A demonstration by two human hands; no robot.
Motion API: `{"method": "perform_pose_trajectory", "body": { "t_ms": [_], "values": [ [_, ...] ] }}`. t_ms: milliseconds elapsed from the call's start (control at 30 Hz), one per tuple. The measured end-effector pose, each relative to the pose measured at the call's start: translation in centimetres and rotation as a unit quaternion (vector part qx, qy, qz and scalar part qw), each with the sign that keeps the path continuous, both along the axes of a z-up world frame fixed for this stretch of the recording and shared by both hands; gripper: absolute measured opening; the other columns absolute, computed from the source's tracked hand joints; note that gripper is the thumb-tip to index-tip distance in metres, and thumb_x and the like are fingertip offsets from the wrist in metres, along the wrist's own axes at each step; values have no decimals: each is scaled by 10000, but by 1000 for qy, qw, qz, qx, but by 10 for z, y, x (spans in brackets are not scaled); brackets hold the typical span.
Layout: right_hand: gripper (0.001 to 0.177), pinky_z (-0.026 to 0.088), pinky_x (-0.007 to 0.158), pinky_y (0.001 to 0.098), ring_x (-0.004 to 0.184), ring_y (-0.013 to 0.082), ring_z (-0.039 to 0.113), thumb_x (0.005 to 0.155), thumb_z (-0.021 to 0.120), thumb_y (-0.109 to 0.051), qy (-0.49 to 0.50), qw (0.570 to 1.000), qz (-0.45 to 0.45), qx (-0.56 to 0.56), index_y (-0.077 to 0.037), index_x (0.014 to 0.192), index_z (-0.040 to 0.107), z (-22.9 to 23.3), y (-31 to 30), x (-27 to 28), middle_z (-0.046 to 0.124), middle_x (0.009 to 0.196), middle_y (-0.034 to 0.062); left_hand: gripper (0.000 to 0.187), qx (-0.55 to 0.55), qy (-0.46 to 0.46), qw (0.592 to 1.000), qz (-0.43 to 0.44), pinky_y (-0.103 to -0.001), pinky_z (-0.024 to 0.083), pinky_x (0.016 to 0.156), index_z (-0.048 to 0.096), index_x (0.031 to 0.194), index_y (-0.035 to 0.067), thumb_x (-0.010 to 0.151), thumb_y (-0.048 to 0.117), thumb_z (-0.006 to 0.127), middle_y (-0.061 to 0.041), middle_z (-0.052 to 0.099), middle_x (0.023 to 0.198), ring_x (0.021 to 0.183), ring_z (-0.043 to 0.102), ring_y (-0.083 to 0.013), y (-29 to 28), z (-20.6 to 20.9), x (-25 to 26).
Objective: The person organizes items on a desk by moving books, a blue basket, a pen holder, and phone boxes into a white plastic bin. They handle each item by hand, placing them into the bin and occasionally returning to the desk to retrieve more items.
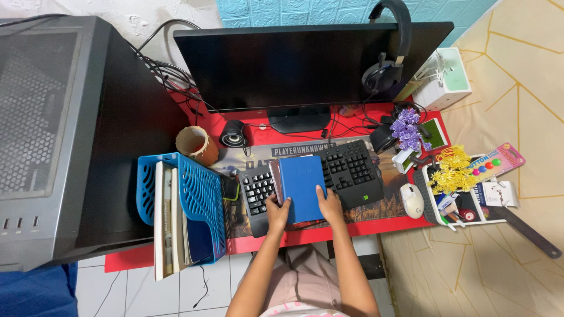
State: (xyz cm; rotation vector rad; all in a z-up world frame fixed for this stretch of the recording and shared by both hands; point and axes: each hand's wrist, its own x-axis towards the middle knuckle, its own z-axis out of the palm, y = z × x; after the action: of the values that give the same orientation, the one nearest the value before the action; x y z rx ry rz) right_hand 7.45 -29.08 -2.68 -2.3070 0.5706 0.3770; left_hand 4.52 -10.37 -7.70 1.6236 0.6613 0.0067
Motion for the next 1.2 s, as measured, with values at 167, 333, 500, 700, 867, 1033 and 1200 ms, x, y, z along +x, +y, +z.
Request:
{"method": "perform_pose_trajectory", "body": {
  "t_ms": [167,333,500,700,867,1033,1200],
  "values": [
    [869,418,1107,495,1292,456,561,889,416,-785,81,996,-7,28,-114,1422,562,0,-4,9,626,1339,297,709,-5,21,1000,0,-365,480,975,494,1331,-61,805,279,826,-199,602,1272,1123,608,-269,2,6,4],
    [968,410,1108,468,1306,430,559,864,417,-826,73,991,-39,108,-42,1417,544,-16,-7,7,615,1350,290,737,-27,64,998,-6,-368,510,947,512,1336,-40,775,330,815,-192,642,1250,1094,635,-273,11,19,6],
    [966,425,1082,426,1280,380,581,870,436,-807,27,986,-51,158,25,1334,597,-21,-2,5,638,1316,274,757,12,42,999,-13,-353,477,971,554,1317,-61,777,386,839,-184,606,1271,1129,594,-244,12,15,7],
    [850,499,990,416,1135,350,688,905,503,-727,-24,982,-82,168,63,1144,704,-13,8,-5,728,1155,252,815,-50,84,995,9,-350,490,965,568,1340,-50,786,506,787,-174,643,1241,1105,617,-256,13,21,9],
    [794,504,952,417,1072,335,694,915,524,-697,-30,985,-82,147,42,1126,721,3,13,-8,742,1102,235,853,-85,77,993,9,-339,496,959,548,1345,-69,777,518,795,-166,639,1229,1092,626,-234,16,15,9],
    [731,512,911,369,1018,238,692,897,577,-654,-64,975,-77,199,25,1120,733,10,12,-10,758,1062,168,924,-155,71,985,29,-325,496,941,481,1373,-75,776,536,832,-168,621,1198,1067,610,-220,18,2,8],
    [663,497,939,313,1059,171,652,928,611,-576,-69,948,-100,294,29,1178,714,2,10,-17,738,1135,119,872,-200,76,974,71,-313,539,810,485,1325,-59,756,467,887,-143,615,1067,914,616,-190,24,12,8]
  ]
}}
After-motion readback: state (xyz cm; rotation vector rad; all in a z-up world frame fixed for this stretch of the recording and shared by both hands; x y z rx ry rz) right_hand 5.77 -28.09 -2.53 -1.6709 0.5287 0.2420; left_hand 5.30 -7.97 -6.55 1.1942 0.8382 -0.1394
